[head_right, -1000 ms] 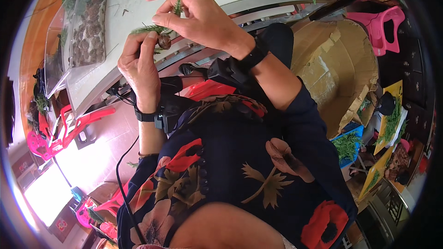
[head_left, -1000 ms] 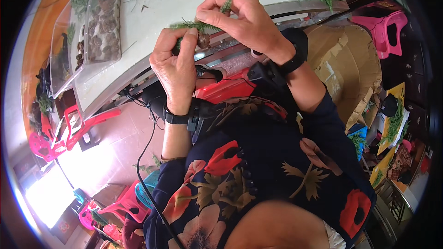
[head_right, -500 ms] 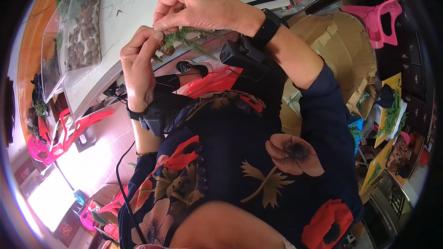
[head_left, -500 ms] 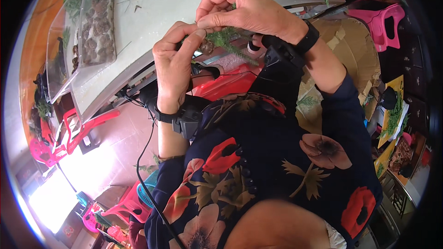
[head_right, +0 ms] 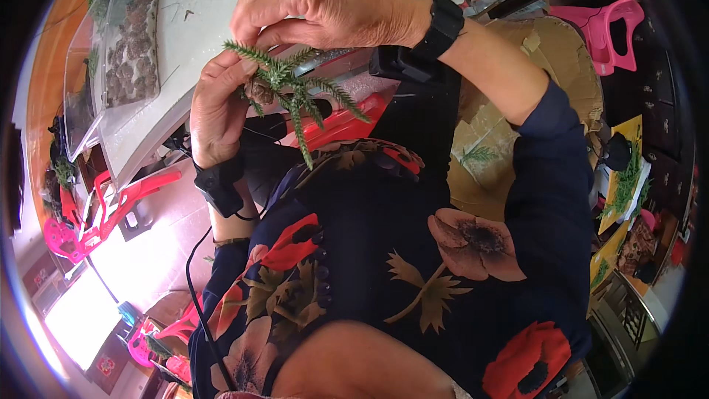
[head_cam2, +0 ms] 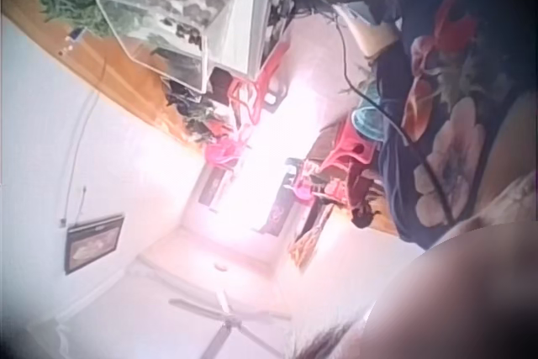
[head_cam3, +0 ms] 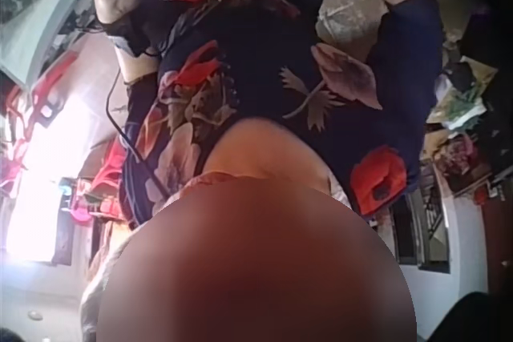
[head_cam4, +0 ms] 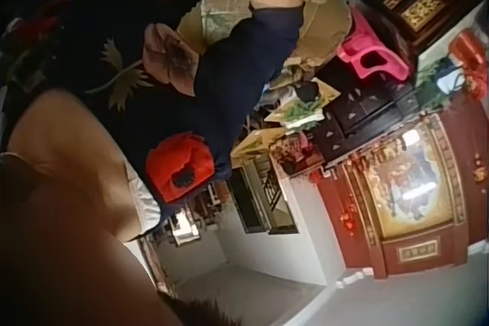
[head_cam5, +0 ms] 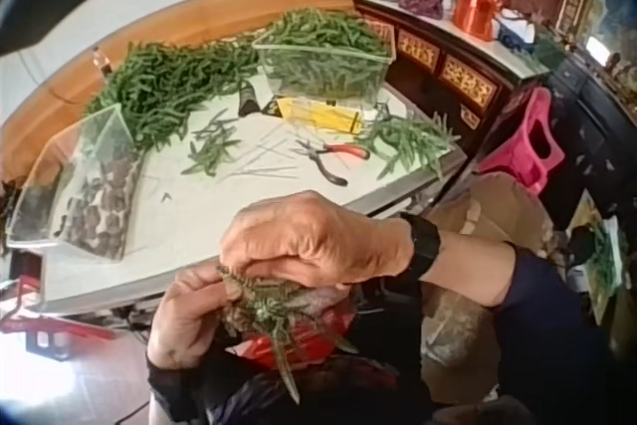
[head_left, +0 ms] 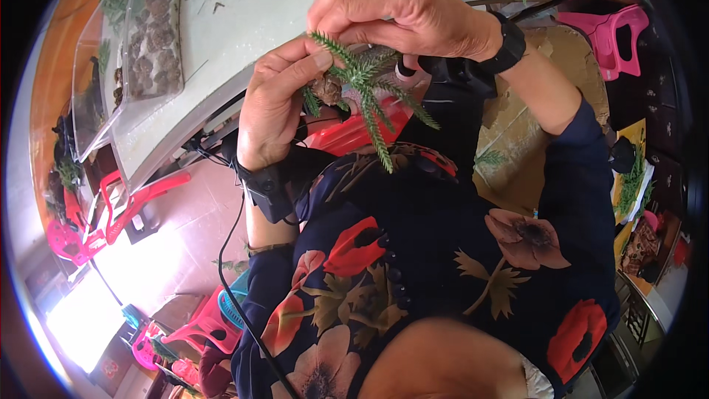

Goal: Trimming foliage sprigs and assembling them with small components using pliers.

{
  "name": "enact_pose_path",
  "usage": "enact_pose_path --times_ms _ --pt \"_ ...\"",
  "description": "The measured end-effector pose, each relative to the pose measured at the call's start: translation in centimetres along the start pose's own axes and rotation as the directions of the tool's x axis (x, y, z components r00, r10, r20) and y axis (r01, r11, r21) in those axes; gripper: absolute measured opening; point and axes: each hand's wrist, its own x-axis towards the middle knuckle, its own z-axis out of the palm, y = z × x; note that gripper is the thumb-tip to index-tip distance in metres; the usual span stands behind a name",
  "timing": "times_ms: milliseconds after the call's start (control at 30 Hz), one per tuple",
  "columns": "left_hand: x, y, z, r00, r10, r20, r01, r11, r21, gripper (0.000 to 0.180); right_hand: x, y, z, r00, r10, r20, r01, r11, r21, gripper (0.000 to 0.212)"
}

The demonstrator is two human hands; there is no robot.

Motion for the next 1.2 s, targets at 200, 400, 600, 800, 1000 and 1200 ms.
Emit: enact_pose_path --times_ms 200,400,600,800,1000,1200 --pt "0.2 -0.4 -0.6 0.995 0.057 0.086 -0.082 0.941 0.329 0.012 -0.8 -0.6 0.3 0.992 0.077 0.1 -0.058 0.982 -0.177 0.014" --pt "1.1 -1.7 0.3 0.864 0.491 0.113 -0.33 0.381 0.864 0.012 -1.1 -2.1 0.7 0.77 0.637 0.021 -0.635 0.77 -0.062 0.023" --pt "0.8 -1.1 0.1 0.989 0.144 -0.022 -0.131 0.946 0.296 0.011 -2.0 -0.5 -0.1 0.986 0.167 0.006 -0.16 0.956 -0.245 0.032" --pt "0.9 -0.5 -0.4 0.992 -0.071 0.1 0.072 0.997 -0.007 0.012 -1.3 -0.3 -1.4 0.974 -0.143 0.175 0.208 0.871 -0.445 0.026" --pt "0.7 -1.0 0.1 0.999 0.048 0.004 -0.047 0.963 0.267 0.013 -1.5 0.0 -0.7 0.958 0.086 0.273 0.078 0.84 -0.537 0.015" --pt "0.9 -2.4 -0.9 0.974 0.228 -0.012 -0.193 0.852 0.487 0.014 -2.4 0.7 0.6 0.954 0.29 0.079 -0.239 0.891 -0.387 0.009"
